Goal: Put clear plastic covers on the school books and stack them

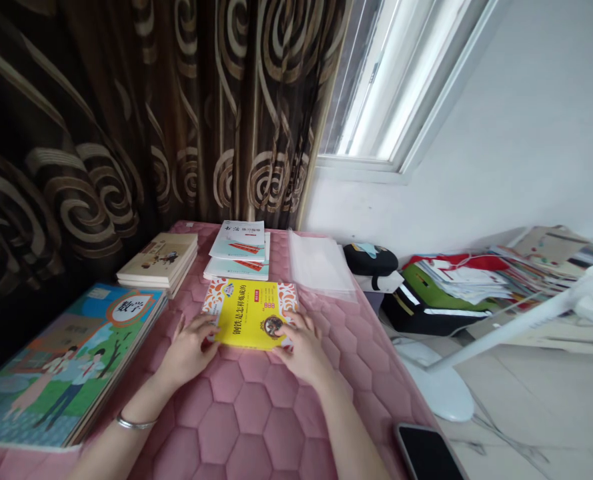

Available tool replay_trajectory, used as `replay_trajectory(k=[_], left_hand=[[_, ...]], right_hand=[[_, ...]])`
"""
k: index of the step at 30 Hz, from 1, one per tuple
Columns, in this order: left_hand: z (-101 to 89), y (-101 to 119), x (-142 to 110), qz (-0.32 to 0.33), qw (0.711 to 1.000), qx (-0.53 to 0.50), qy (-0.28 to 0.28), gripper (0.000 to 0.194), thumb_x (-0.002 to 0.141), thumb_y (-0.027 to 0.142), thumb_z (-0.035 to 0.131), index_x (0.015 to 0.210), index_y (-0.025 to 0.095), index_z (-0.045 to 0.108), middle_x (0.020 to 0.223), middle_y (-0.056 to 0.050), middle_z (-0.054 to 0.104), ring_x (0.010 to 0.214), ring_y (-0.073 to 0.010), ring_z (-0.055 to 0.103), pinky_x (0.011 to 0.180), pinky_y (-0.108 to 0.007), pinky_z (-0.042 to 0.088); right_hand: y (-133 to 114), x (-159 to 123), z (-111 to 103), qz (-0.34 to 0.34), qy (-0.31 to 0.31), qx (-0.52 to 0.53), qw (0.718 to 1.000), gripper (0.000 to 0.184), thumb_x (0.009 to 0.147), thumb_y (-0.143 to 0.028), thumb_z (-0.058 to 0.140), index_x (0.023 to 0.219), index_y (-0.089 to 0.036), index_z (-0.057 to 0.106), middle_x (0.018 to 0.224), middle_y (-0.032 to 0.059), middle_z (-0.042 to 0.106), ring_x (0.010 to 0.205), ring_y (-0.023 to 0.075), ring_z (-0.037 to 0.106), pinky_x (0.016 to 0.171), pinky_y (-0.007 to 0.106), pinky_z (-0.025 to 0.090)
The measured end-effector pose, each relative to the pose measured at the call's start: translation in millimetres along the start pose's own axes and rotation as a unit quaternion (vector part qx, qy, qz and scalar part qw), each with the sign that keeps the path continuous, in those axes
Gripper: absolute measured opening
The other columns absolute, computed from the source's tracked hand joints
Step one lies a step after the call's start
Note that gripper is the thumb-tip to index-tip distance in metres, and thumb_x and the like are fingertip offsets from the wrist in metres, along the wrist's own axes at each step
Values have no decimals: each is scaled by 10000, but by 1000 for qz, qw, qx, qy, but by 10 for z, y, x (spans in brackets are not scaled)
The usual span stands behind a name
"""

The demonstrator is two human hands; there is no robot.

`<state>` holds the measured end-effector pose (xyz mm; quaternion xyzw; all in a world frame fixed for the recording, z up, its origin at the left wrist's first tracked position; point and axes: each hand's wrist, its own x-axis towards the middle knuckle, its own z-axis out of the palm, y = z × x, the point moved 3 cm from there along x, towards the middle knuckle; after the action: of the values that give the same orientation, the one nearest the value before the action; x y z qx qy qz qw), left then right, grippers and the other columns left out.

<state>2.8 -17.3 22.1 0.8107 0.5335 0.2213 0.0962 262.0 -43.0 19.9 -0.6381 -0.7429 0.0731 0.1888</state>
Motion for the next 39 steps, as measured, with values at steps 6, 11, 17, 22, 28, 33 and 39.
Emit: replay_trajectory(k=[6,11,17,22,28,33,39], left_hand=[[215,283,18,34,999,24,31,285,815,241,654,1100,234,667,1291,-90,633,1255,-285,518,1148,-606,191],[196,147,64,15,1000,11,18,240,806,249,692,1043,289,697,1287,-57,640,1263,-282,509,1133,-636,156],[-45,-211,82,-74,997,-1,-20,305,740,243,748,1030,332,720,1374,-39,570,1300,-296,465,1097,-608,259],[-172,-402,61,-132,989,-26,-64,386,747,180,706,1100,337,707,1389,-65,536,1308,-299,459,1010,-512,411],[-221,-427,39,-136,987,-29,-77,364,772,169,654,1093,333,698,1208,-27,666,1163,-238,574,936,-385,453],[-218,-323,7,-137,987,-23,-76,403,758,263,685,1153,337,659,1199,-23,687,1117,-258,604,921,-426,432],[-213,-263,22,-135,989,34,-43,369,757,247,684,1119,315,673,1153,-27,714,1082,-251,632,944,-429,394]], right_hand=[[-530,70,318,-36,53,-31,997,332,829,-371,667,1109,-203,601,1342,120,563,1269,323,442,1020,516,337],[-437,71,270,-17,45,-18,999,214,837,-351,659,1026,-250,649,1332,73,570,1249,296,464,1011,496,355],[6,18,56,7,-57,15,998,366,816,-241,644,1148,-391,678,1510,-1,392,1411,324,273,1091,574,263],[347,-24,-70,27,-107,66,992,423,822,-294,636,1236,-381,637,1523,8,371,1432,306,257,1129,543,257],[438,-29,-135,39,-94,110,989,408,773,-239,673,1167,-340,685,1361,31,564,1303,274,466,1111,487,322],[424,-9,-126,81,-103,203,970,438,729,-194,681,1161,-263,690,1184,37,694,1030,235,658,920,349,497],[304,-55,-94,126,-110,179,970,372,710,-209,680,1075,-256,734,1060,42,743,912,238,692,808,310,520]])
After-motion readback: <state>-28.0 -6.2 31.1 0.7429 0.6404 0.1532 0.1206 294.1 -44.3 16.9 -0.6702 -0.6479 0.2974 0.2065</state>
